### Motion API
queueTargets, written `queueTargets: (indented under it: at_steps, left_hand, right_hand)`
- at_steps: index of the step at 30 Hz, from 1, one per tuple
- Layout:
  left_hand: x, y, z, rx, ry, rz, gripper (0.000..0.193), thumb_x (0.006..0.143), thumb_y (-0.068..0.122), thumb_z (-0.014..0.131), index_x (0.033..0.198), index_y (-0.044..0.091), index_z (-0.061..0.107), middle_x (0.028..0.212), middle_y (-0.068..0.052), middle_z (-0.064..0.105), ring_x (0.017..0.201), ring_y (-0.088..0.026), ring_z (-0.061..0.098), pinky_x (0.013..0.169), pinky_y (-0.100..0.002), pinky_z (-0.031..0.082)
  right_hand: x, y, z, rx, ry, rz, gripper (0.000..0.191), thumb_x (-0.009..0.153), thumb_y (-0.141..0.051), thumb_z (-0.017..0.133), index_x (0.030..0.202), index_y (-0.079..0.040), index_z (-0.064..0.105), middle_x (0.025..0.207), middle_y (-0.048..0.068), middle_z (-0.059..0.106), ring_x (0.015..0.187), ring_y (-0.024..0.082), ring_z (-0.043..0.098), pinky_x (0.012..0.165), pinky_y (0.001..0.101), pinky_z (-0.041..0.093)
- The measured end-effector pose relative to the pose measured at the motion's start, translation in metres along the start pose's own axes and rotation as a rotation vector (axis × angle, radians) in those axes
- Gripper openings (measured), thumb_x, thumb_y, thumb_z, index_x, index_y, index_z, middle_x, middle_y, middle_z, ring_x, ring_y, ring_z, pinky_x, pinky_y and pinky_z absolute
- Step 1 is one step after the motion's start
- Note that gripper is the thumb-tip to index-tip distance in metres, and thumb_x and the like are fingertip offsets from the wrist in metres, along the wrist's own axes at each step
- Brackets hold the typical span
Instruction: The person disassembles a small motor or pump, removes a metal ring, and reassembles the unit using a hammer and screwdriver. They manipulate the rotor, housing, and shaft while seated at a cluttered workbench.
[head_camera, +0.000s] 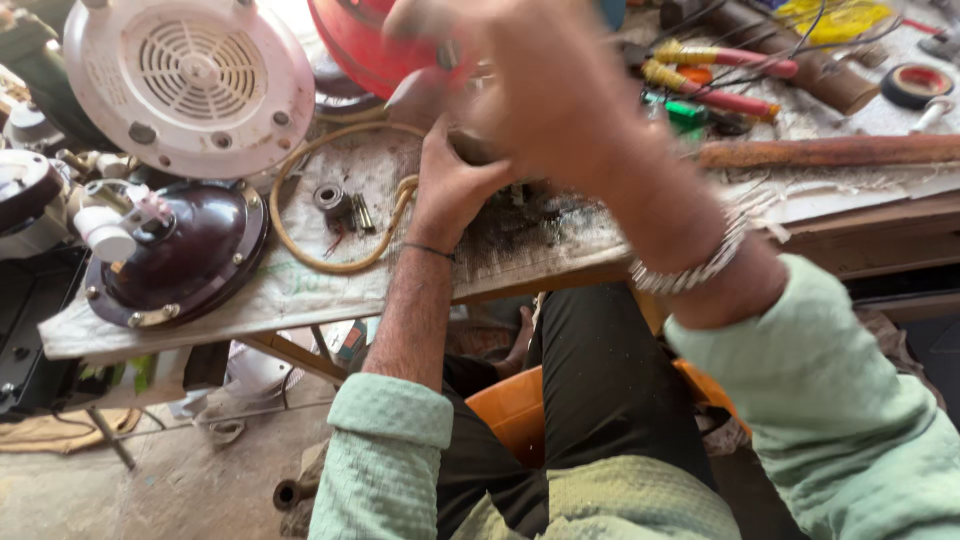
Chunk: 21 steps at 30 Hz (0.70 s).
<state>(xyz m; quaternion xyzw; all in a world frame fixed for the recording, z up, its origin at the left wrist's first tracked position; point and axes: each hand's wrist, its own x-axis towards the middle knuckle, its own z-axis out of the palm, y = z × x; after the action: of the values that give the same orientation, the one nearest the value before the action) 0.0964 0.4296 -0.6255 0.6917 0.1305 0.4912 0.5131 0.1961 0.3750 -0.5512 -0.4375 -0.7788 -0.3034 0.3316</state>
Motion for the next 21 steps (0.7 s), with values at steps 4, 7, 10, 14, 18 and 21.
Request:
queueTargets:
  at_steps: [4,7,10,14,18,21]
  left_hand:
    - [0.002,0.005,0.002,0.043,0.039,0.035,0.081,0.069,0.023,0.096,0.138,0.003,0.057,0.122,-0.008,0.074,0.114,-0.018,0.071,0.104,-0.034,0.059]
    - [0.002,0.01,0.003,0.067,0.034,0.047,0.083,0.069,0.023,0.097,0.139,0.003,0.057,0.123,-0.008,0.074,0.114,-0.017,0.071,0.104,-0.033,0.058]
    - [0.003,0.013,0.003,0.064,0.022,0.053,0.086,0.068,0.024,0.097,0.14,0.002,0.057,0.124,-0.007,0.074,0.115,-0.017,0.07,0.104,-0.032,0.057]
    - [0.002,0.012,0.001,0.039,0.024,0.046,0.088,0.067,0.024,0.097,0.141,0.003,0.056,0.124,-0.008,0.074,0.115,-0.016,0.07,0.104,-0.031,0.056]
    - [0.001,0.007,-0.001,0.103,0.043,0.069,0.087,0.066,0.026,0.097,0.141,0.003,0.057,0.123,-0.008,0.075,0.115,-0.016,0.071,0.104,-0.031,0.056]
    - [0.003,0.002,-0.001,0.146,0.06,0.078,0.088,0.064,0.028,0.098,0.139,0.003,0.059,0.123,-0.009,0.076,0.114,-0.017,0.072,0.104,-0.032,0.057]
  right_hand:
    - [0.032,-0.061,0.029,-0.131,-0.39,-0.218,0.006,0.08,-0.014,0.074,0.078,-0.009,0.076,0.077,0.008,0.074,0.075,0.024,0.071,0.07,0.0424,0.054]
    - [0.046,-0.084,0.048,0.057,-0.459,-0.116,0.013,0.08,-0.022,0.073,0.071,-0.013,0.078,0.076,0.009,0.076,0.077,0.026,0.073,0.075,0.0479,0.052]
    - [0.053,-0.091,0.05,0.056,-0.687,-0.014,0.015,0.086,-0.02,0.068,0.078,-0.013,0.078,0.084,0.01,0.076,0.082,0.03,0.075,0.076,0.0508,0.053]
    - [0.053,-0.09,0.051,0.056,-0.68,-0.008,0.012,0.085,-0.019,0.068,0.083,-0.012,0.078,0.089,0.01,0.076,0.087,0.032,0.075,0.078,0.0563,0.055]
    - [0.053,-0.091,0.049,0.083,-0.673,0.004,0.013,0.085,-0.019,0.068,0.084,-0.011,0.078,0.089,0.011,0.076,0.088,0.032,0.075,0.08,0.057,0.055]
    - [0.052,-0.089,0.049,0.099,-0.651,0.02,0.012,0.084,-0.019,0.068,0.083,-0.012,0.078,0.087,0.011,0.076,0.086,0.032,0.075,0.081,0.0572,0.054]
